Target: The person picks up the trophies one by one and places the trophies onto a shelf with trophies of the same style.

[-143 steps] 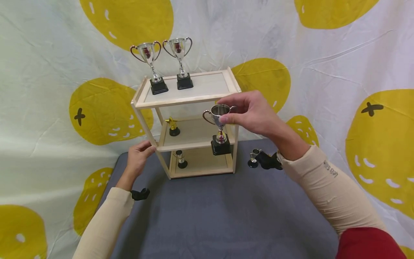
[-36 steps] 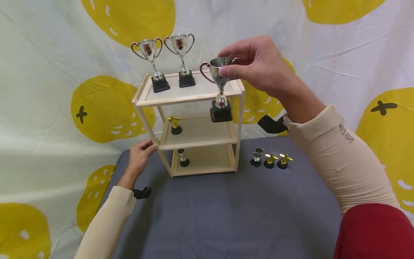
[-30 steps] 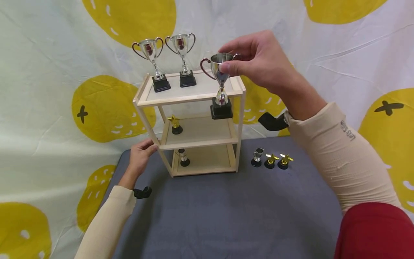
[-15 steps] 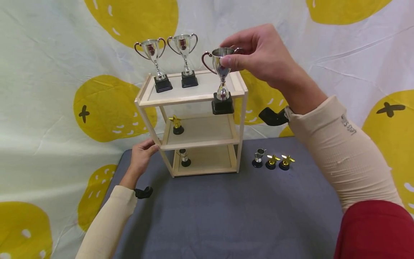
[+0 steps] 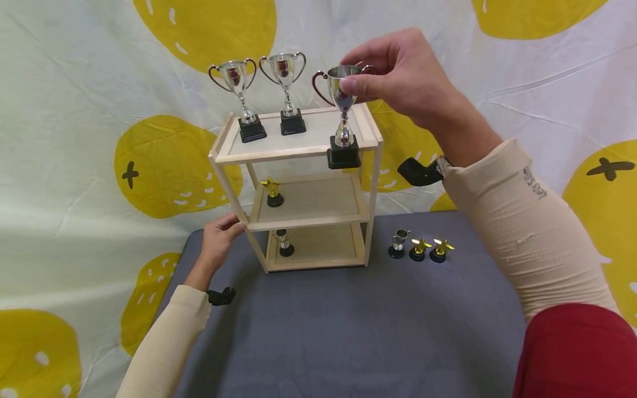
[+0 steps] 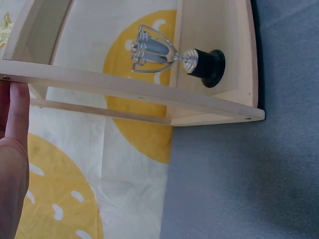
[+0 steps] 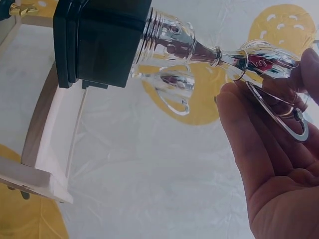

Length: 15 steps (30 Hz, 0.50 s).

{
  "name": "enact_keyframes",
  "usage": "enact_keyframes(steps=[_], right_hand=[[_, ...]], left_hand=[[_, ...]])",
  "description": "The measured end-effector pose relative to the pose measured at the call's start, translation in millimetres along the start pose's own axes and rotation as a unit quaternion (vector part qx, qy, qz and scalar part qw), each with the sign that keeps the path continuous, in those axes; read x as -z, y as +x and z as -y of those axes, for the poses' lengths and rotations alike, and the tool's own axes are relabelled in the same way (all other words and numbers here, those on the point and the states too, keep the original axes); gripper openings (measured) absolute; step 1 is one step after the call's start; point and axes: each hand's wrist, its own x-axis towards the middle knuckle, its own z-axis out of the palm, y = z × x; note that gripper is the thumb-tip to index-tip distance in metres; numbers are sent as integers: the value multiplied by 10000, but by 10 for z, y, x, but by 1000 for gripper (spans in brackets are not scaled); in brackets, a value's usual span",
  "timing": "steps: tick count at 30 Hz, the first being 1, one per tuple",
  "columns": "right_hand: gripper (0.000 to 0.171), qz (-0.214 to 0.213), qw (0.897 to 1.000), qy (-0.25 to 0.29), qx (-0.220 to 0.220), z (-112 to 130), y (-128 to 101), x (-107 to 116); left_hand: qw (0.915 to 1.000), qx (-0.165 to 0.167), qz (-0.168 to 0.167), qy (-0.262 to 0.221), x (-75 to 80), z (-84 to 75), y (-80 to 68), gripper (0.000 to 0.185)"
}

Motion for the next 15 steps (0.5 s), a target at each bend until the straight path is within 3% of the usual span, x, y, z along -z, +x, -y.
enact_keyframes(steps=[9,15], right_hand=[[23,-118,9978,-641,-106,-13,68,17],[21,-142,9994,-295,-140,-45,122,23]], left_hand=[[10000,-19,-5,-17,5,23,29,35],[10000,-42,12,-27,10,15,32,33]])
